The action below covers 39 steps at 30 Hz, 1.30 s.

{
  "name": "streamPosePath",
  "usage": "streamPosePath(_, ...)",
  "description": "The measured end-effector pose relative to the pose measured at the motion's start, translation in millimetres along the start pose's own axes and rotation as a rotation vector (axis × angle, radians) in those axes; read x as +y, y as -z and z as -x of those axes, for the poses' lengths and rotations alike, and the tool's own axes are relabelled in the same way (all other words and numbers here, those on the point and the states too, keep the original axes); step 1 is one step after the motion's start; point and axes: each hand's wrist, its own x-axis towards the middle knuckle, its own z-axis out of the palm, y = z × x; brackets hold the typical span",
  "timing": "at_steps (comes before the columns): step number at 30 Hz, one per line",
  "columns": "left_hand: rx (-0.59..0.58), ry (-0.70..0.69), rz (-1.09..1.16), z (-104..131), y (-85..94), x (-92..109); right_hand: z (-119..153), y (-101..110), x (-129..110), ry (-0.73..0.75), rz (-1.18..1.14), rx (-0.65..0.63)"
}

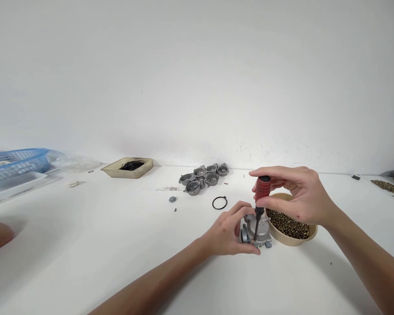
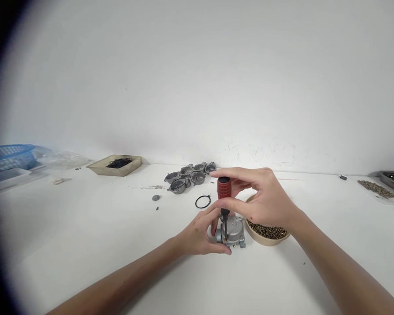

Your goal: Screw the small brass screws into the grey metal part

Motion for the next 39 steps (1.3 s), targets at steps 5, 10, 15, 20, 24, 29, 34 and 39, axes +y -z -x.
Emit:
streamPosePath(5,0.026,-0.022,0.000,0.8,-1.7,-1.3,-0.6,-0.6,-0.4,0.019,-0.019,-0.003)
streamPosePath(10,-0.009,0.014,0.013,1.5,0.2,-0.8,0.4,0.2,2.7,0.036,-0.005,0.016)
streamPosePath(15,-0.017,0.015,-0.003,0.4,2.0,0.9,0.7,0.0,3.3,0.030,-0.009,0.014)
streamPosePath(20,-0.008,-0.003,-0.028,-0.1,1.1,1.2,1.0,0.3,3.5,0.021,0.003,0.013)
streamPosePath(24,0.057,-0.055,-0.092,0.2,-1.8,1.8,0.0,-0.4,0.6,0.044,-0.045,-0.003)
streamPosePath(29,0.092,-0.058,-0.165,1.5,-5.6,3.0,-1.6,-0.7,-3.2,0.074,-0.050,-0.019)
streamPosePath(34,0.085,-0.040,-0.170,1.8,-6.8,3.9,-2.8,-0.6,-6.3,0.135,-0.042,-0.036)
streamPosePath(39,0.090,-0.031,-0.168,2.7,-7.8,3.6,-3.4,-2.6,-9.7,0.203,-0.010,-0.054)
